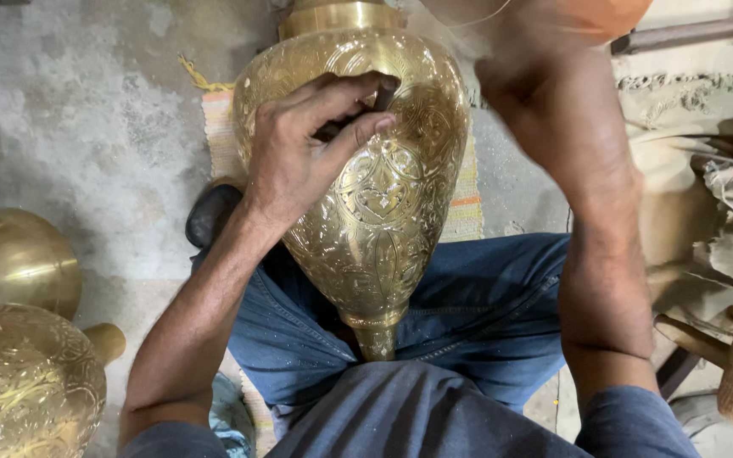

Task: The person sits cross-legged on the floor holding a large engraved brass vessel between their legs. They hold a small chisel against the vessel's surface and strike it with a wooden mallet, working the chisel across the pattern to deepen the decorative engraving, repositioning the chisel repeatedly over different areas of the vessel.

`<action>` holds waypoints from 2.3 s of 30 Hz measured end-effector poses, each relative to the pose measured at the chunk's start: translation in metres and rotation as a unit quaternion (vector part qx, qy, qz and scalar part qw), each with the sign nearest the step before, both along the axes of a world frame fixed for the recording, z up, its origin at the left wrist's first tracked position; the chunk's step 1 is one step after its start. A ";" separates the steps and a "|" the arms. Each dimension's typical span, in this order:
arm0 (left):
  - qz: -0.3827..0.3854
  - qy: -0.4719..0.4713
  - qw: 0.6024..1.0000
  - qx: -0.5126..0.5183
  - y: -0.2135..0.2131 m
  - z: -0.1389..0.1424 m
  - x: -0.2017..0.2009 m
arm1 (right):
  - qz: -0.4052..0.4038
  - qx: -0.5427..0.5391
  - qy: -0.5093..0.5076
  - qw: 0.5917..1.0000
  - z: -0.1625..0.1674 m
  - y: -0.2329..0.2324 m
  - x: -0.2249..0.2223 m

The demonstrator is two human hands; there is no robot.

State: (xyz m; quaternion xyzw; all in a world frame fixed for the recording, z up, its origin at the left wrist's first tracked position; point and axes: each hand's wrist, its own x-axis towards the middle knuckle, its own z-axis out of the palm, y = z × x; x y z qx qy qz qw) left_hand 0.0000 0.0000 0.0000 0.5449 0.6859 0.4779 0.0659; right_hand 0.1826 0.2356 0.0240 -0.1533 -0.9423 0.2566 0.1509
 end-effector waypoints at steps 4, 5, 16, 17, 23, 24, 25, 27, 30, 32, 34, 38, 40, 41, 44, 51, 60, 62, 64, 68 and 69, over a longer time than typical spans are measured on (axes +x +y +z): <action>0.001 0.029 0.999 -0.016 0.003 -0.002 -0.005 | 0.015 0.147 0.114 0.982 0.013 -0.002 -0.006; -0.003 0.024 1.000 -0.009 0.003 -0.002 -0.005 | 0.006 -0.011 0.160 0.987 0.013 -0.006 -0.010; -0.002 -0.001 1.000 -0.017 -0.002 0.021 0.006 | 0.038 -0.028 0.160 0.986 0.004 -0.007 -0.005; 0.000 0.024 1.000 -0.019 0.000 0.022 0.004 | 0.046 0.141 0.114 0.982 0.005 -0.004 -0.002; -0.020 -0.010 1.000 -0.007 -0.002 0.019 0.005 | -0.008 -0.171 0.223 0.960 -0.017 -0.004 0.001; -0.018 -0.009 1.000 -0.007 0.000 0.020 0.002 | 0.018 -0.132 0.199 0.971 -0.017 0.000 0.001; -0.017 0.003 1.000 -0.004 0.001 0.021 0.000 | 0.045 -0.092 0.178 0.979 -0.016 0.004 0.000; -0.017 0.018 1.000 -0.007 0.000 0.019 0.002 | 0.070 0.215 0.005 0.974 -0.014 0.008 0.007; -0.023 -0.004 1.000 0.002 0.001 0.019 0.002 | 0.014 0.105 0.208 0.972 -0.011 0.011 0.005; -0.021 -0.019 1.000 -0.012 0.001 0.020 0.002 | -0.006 -0.159 0.328 0.931 -0.010 0.008 0.001; -0.023 -0.005 1.000 -0.006 0.002 0.020 0.000 | -0.043 -0.309 0.283 0.907 -0.007 0.004 0.000; -0.008 0.025 1.000 -0.006 0.001 0.022 0.001 | 0.001 0.107 0.114 0.988 0.000 -0.003 0.004; -0.009 0.010 1.000 -0.011 -0.001 0.023 0.004 | 0.033 0.163 0.167 0.972 0.001 -0.004 0.002; -0.012 -0.006 1.000 -0.010 -0.002 0.023 0.005 | 0.013 0.023 0.216 0.976 0.002 -0.003 -0.001; -0.017 -0.018 1.000 -0.010 -0.001 0.024 0.004 | -0.076 -0.327 0.336 0.880 -0.001 -0.002 -0.005; -0.021 0.003 1.000 -0.018 0.001 0.020 0.002 | -0.016 0.108 0.191 0.975 -0.010 -0.002 0.005; -0.027 -0.018 0.999 -0.009 0.000 0.021 0.002 | -0.004 0.263 0.105 0.959 -0.005 -0.002 0.006; -0.023 -0.008 1.000 -0.009 0.001 0.020 0.001 | -0.099 -0.104 0.188 0.972 -0.004 -0.004 0.007; -0.030 -0.005 0.999 -0.009 0.001 0.019 0.001 | -0.087 -0.221 0.188 0.953 -0.003 -0.007 0.008; -0.029 -0.008 0.999 -0.013 0.001 0.021 0.001 | 0.031 0.139 0.119 0.983 0.000 -0.013 0.006; -0.027 -0.010 0.999 -0.019 0.001 0.022 0.001 | 0.027 0.247 0.112 0.962 0.002 -0.013 0.007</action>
